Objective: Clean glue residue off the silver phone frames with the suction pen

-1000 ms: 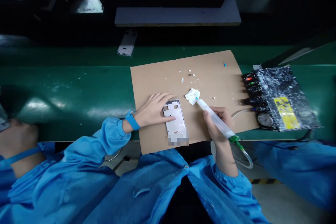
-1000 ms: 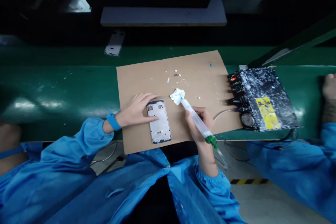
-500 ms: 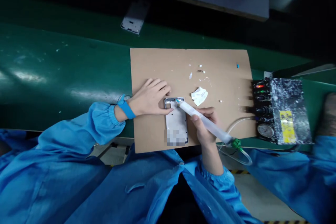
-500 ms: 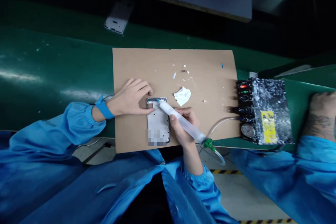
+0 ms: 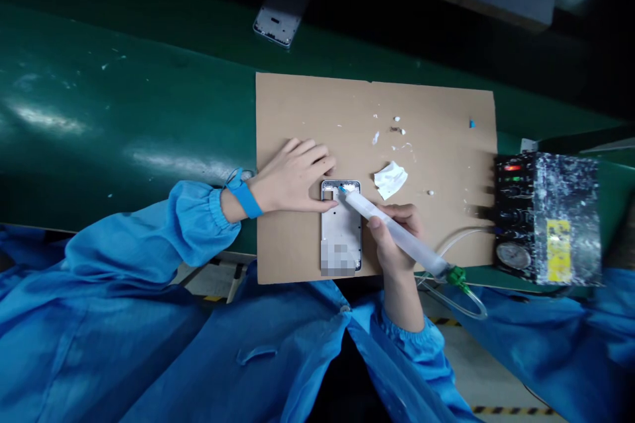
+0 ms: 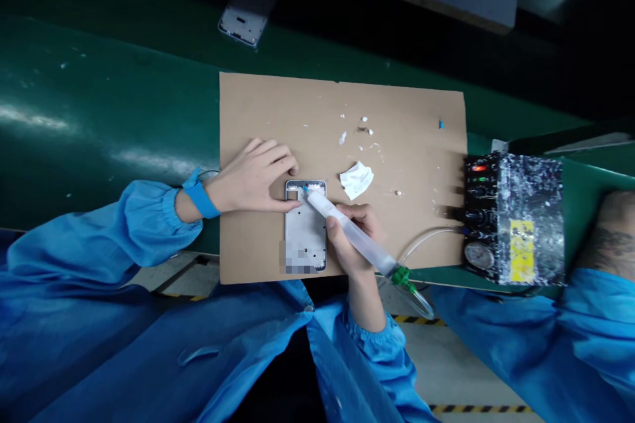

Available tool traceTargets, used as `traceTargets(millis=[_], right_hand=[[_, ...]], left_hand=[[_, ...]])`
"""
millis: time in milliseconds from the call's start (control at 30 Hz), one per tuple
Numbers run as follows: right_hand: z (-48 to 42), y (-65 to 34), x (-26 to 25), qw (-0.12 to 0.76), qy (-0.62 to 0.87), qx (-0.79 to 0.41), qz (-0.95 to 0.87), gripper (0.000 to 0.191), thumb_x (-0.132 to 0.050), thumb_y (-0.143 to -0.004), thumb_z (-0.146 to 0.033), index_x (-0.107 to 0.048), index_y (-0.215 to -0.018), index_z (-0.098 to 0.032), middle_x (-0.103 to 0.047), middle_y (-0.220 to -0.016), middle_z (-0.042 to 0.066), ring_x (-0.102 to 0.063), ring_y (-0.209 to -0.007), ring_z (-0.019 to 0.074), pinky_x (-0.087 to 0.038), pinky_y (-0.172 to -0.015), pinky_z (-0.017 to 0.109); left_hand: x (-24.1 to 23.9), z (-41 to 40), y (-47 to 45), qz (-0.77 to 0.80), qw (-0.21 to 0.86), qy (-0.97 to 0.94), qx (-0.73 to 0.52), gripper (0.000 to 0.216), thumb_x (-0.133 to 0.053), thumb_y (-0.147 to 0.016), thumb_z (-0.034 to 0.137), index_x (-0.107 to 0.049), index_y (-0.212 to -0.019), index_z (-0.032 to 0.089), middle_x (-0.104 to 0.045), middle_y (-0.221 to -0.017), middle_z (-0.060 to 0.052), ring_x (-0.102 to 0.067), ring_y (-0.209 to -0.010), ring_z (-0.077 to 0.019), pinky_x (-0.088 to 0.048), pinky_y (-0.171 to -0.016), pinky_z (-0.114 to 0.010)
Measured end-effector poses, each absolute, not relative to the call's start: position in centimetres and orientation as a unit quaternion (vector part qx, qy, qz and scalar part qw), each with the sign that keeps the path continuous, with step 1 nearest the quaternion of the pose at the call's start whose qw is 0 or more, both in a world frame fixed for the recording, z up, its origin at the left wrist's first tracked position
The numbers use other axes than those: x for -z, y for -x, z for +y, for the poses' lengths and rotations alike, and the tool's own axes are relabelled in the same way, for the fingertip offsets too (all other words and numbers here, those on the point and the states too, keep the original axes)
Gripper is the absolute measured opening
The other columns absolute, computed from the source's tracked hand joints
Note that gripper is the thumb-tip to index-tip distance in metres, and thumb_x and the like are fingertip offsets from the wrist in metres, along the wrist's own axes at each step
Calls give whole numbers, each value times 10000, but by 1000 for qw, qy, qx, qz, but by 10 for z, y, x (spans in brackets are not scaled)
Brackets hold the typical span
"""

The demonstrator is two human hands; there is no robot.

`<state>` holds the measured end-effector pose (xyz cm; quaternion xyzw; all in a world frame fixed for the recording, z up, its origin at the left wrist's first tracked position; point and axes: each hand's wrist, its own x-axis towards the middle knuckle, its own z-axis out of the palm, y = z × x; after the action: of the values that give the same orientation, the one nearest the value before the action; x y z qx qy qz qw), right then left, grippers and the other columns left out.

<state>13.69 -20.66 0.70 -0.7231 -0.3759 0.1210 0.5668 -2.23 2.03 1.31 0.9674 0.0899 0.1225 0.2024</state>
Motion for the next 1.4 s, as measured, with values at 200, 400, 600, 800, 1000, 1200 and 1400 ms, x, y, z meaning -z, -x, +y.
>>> traceTargets(millis=[200, 400, 600, 800, 1000, 1200, 1400], right_hand=[[-205, -136, -11, 550, 736, -113, -379, 350, -877, -906, -504, -708, -870, -199, -759, -743, 37, -663, -592, 170, -508, -560, 281], [-205, -135, -9, 549, 746, -122, -357, 395, -868, -900, -566, -702, -875, -208, -756, -773, 29, -679, -619, 178, -554, -551, 293], [-208, -136, -5, 555, 746, -136, -343, 409, -890, -882, -551, -677, -872, -202, -750, -766, 30, -688, -604, 179, -559, -555, 304], [-210, -138, -1, 559, 745, -138, -336, 384, -896, -873, -542, -676, -889, -228, -733, -765, 3, -685, -608, 176, -563, -558, 308], [-213, -140, 5, 569, 733, -140, -345, 368, -909, -895, -517, -684, -918, -227, -746, -773, 21, -692, -619, 185, -549, -572, 329], [-214, -139, 6, 566, 738, -143, -339, 390, -898, -909, -556, -688, -947, -229, -725, -777, 30, -669, -635, 194, -549, -596, 344], [-215, -140, 7, 567, 741, -144, -329, 387, -893, -900, -551, -693, -939, -222, -757, -772, 7, -692, -629, 182, -557, -598, 323]], left_hand=[[-12, 21, 22, 89, 202, -968, -119, 506, -769, -946, 670, -660, -1094, 199, -706, -1151, -105, -599, -1088, -312, -417, -919, -457], [-13, 21, 22, 94, 206, -967, -116, 496, -772, -940, 669, -664, -1088, 209, -706, -1140, -102, -596, -1090, -314, -411, -915, -453], [-13, 20, 22, 96, 202, -968, -112, 513, -762, -943, 681, -659, -1090, 201, -702, -1149, -105, -597, -1087, -315, -411, -924, -455], [-12, 20, 22, 96, 207, -967, -116, 508, -749, -951, 681, -664, -1094, 201, -701, -1163, -109, -597, -1097, -318, -407, -929, -455], [-12, 20, 22, 98, 213, -965, -118, 502, -754, -947, 676, -667, -1097, 205, -707, -1163, -113, -600, -1106, -327, -409, -937, -460], [-14, 20, 22, 96, 219, -964, -115, 491, -747, -960, 663, -681, -1113, 201, -708, -1173, -124, -597, -1123, -337, -416, -953, -473], [-12, 19, 22, 95, 214, -965, -122, 498, -748, -962, 667, -689, -1114, 196, -706, -1160, -127, -594, -1122, -339, -416, -949, -470]])
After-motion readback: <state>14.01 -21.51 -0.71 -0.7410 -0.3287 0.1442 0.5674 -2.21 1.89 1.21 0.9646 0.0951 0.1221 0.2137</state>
